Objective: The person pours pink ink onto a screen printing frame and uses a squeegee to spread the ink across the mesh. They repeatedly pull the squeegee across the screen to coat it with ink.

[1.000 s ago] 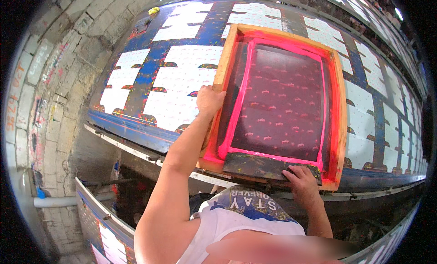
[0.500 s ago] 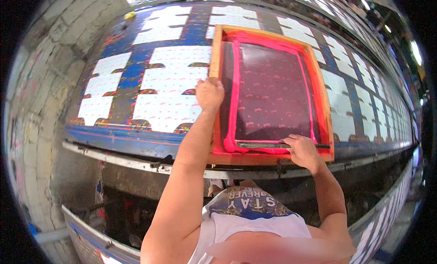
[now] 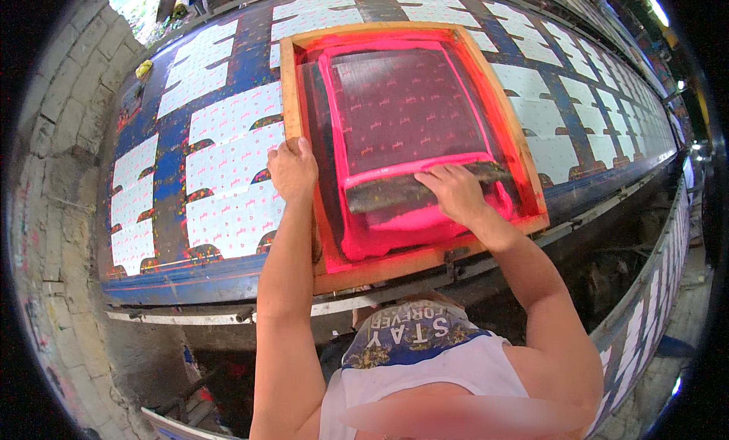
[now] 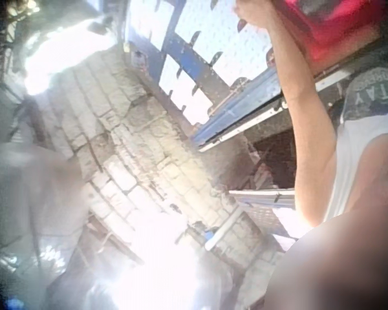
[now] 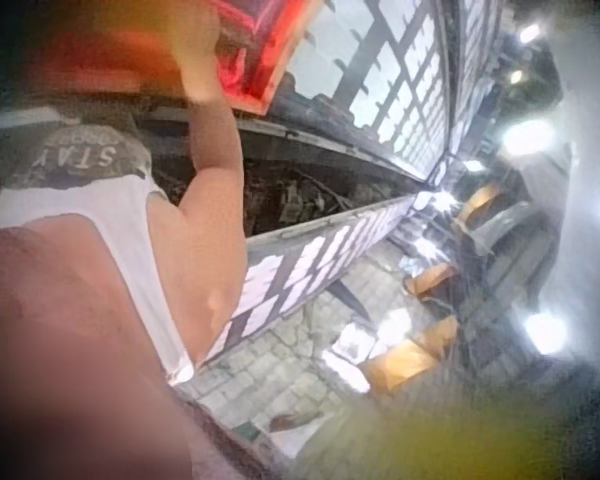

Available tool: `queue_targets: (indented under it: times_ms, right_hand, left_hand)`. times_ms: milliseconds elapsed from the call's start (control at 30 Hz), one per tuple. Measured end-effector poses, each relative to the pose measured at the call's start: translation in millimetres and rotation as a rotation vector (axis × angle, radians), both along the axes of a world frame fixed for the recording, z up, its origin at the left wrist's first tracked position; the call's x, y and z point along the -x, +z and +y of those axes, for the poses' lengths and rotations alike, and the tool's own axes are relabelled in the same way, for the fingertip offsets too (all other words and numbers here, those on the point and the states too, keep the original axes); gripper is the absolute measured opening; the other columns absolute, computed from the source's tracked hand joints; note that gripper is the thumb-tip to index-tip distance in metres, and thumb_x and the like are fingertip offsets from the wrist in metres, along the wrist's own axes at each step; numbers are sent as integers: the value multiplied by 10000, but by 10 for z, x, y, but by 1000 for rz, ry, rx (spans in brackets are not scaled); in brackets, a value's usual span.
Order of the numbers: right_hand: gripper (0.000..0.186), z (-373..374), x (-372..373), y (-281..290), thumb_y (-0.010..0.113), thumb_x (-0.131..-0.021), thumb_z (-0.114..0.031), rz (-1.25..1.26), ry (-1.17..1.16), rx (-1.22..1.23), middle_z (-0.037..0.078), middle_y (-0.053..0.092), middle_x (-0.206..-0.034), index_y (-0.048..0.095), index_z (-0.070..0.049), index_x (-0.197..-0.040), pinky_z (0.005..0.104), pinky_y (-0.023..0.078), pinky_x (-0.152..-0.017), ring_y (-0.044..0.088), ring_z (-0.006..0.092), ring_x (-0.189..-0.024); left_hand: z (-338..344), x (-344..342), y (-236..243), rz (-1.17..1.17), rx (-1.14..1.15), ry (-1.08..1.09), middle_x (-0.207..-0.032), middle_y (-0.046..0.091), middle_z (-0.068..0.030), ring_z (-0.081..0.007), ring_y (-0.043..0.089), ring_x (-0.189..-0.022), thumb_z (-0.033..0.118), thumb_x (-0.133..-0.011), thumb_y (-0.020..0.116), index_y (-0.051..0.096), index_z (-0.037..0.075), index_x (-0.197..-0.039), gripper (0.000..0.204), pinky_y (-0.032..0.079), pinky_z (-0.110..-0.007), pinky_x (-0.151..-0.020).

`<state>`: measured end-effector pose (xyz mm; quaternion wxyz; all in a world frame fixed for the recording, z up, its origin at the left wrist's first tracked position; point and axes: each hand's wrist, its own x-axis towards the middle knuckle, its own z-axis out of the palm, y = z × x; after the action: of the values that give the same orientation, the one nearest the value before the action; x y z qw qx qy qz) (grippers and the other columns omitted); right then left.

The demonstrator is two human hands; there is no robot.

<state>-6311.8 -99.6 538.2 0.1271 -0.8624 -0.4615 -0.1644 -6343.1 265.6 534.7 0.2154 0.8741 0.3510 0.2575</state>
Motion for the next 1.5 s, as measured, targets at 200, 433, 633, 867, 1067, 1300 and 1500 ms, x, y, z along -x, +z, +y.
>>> queue_targets:
  times_ms: [200,433,633,867,1067,1300,1500]
  right_hand:
    - [477,553,-1411,-58,711,-840,-7,-31,-22,-2,141,747,-1150,773,-119,-1300,499,579,-1000,728,362,-1112]
    - [491,1205,-2910,65,719,-864,-33,-92,-50,38,133,754,-1187,768,-161,-1336,515,593,-1005,731,371,-1146]
    - [367,1618,-3886,454,660,-963,-127,30,-34,122,165,802,-1210,776,-161,-1309,553,619,-992,771,374,-1167]
    - [431,1729,-4244,456,643,-936,-85,0,-67,156,162,786,-1288,752,-124,-1352,543,594,-1044,738,384,-1221]
    - [334,1627,-4138,575,655,-902,-131,8,46,171,187,813,-1160,807,-100,-1198,567,625,-962,773,408,-1130]
    - [426,1214,-3208,655,661,-892,-130,126,33,333,211,800,-1179,796,-81,-1293,569,609,-989,757,413,-1148]
    - [297,668,-2008,524,680,-860,-141,156,72,281,204,811,-1063,813,-92,-1121,575,629,-917,786,421,-1029]
  left_hand:
    - [9,-35,20,47,34,24,-1317,683,-281,-463,654,-1260,484,-1092,630,730,-20,-1363,581,528,-562,-1086]
    - [-51,-37,42,20,62,93,-1203,693,-221,-413,677,-1147,524,-1121,593,773,27,-1308,561,540,-536,-1009]
    - [-76,-61,25,-32,5,114,-1126,743,-232,-377,723,-1047,437,-1101,668,806,-2,-1249,483,571,-482,-954]
    - [-31,-45,-10,6,-22,102,-1100,720,-207,-388,707,-1030,475,-1124,639,792,17,-1255,501,568,-509,-918]
    - [-50,-49,19,32,-13,129,-1112,721,-215,-398,703,-1041,463,-1120,645,787,5,-1259,499,562,-520,-930]
    - [-24,-40,19,58,-38,109,-1231,712,-241,-435,695,-1161,424,-1084,674,757,-17,-1292,495,550,-536,-1020]
    - [49,-27,-27,66,-92,53,-1266,724,-278,-453,709,-1190,440,-1020,729,761,-22,-1292,537,567,-556,-1027]
